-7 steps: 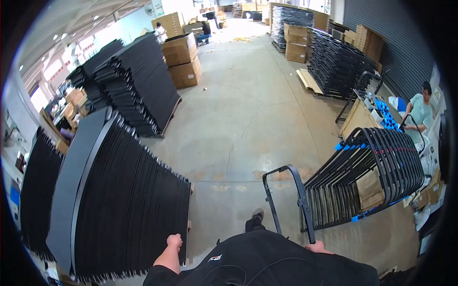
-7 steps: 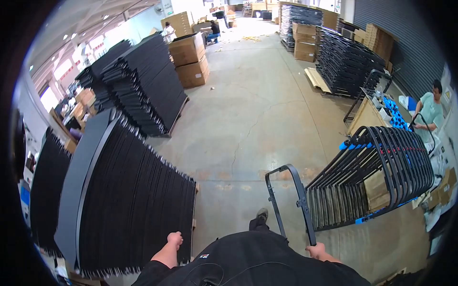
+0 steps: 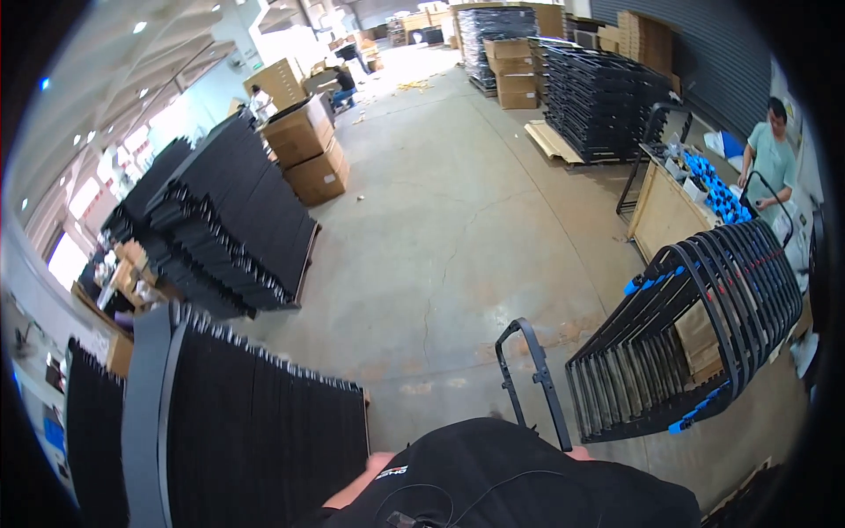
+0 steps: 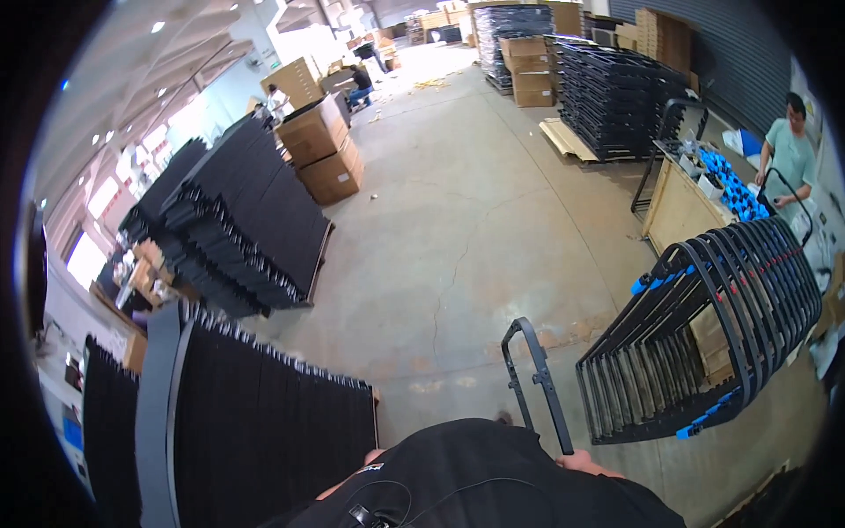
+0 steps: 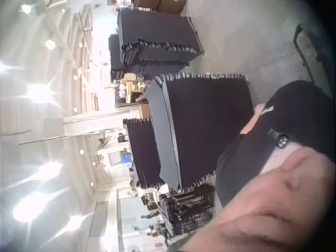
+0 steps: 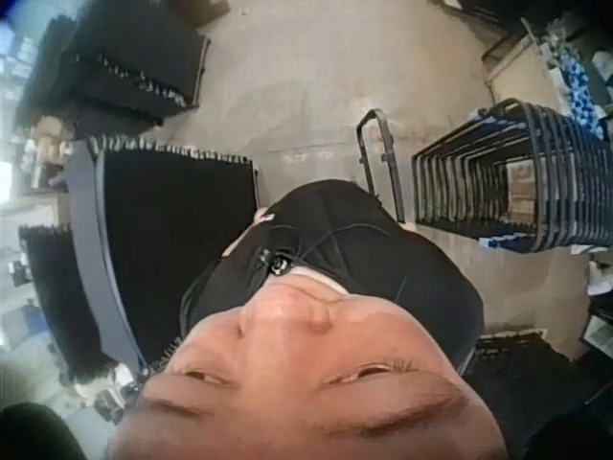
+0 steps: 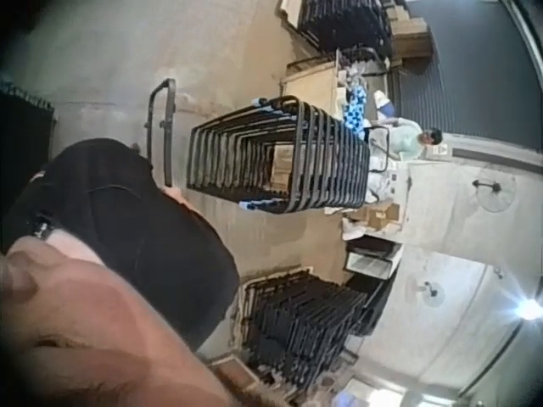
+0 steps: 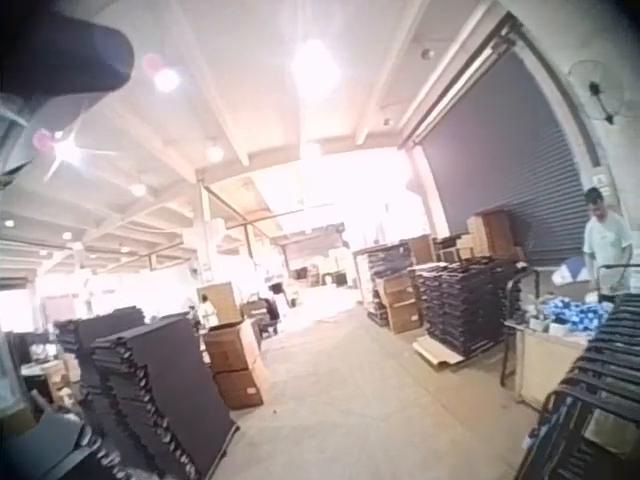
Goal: Assembling plastic caps and bushings onto a metal frame.
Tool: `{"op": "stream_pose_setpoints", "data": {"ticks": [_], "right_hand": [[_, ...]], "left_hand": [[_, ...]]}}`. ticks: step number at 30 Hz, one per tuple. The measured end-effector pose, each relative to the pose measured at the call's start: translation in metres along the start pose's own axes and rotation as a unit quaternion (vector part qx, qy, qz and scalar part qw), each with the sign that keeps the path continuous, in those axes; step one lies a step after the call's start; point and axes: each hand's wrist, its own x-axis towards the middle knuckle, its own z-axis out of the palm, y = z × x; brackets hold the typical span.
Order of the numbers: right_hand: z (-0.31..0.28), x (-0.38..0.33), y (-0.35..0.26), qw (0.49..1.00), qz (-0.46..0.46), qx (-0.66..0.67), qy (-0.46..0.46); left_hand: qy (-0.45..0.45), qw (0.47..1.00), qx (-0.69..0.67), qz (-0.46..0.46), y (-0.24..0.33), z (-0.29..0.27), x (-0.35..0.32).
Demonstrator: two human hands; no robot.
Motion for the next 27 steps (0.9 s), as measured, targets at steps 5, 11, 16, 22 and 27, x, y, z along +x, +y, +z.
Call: {"op": "stream_pose_setpoints", "data": {"ticks": [5, 11, 16, 22, 27], "right_hand": [[-0.03, 0.074, -0.142, 0.989, 0.013, 0.119, -0.091], [-0.06, 0.202, -0.209, 0.958, 0.099, 0.262, -0.057], [-0.087, 0.26, -0.275, 0.958, 0.141, 0.247, 0.028], [-0.078, 0.246, -0.305, 0.95, 0.24, 0.168, 0.108], [-0.085, 0.22, -0.352, 0.929, 0.25, 0.192, 0.195]], "left_hand": [[-0.028, 0.972, -0.222, 0.066, 0.032, -0.041, 0.119], [-0.096, 0.965, -0.225, 0.092, 0.062, -0.132, 0.252], [-0.191, 0.966, -0.007, 0.177, 0.122, -0.218, 0.453], [-0.203, 0.916, 0.224, 0.264, 0.145, -0.298, 0.681], [-0.214, 0.842, 0.38, 0.316, 0.15, -0.295, 0.803]]}}
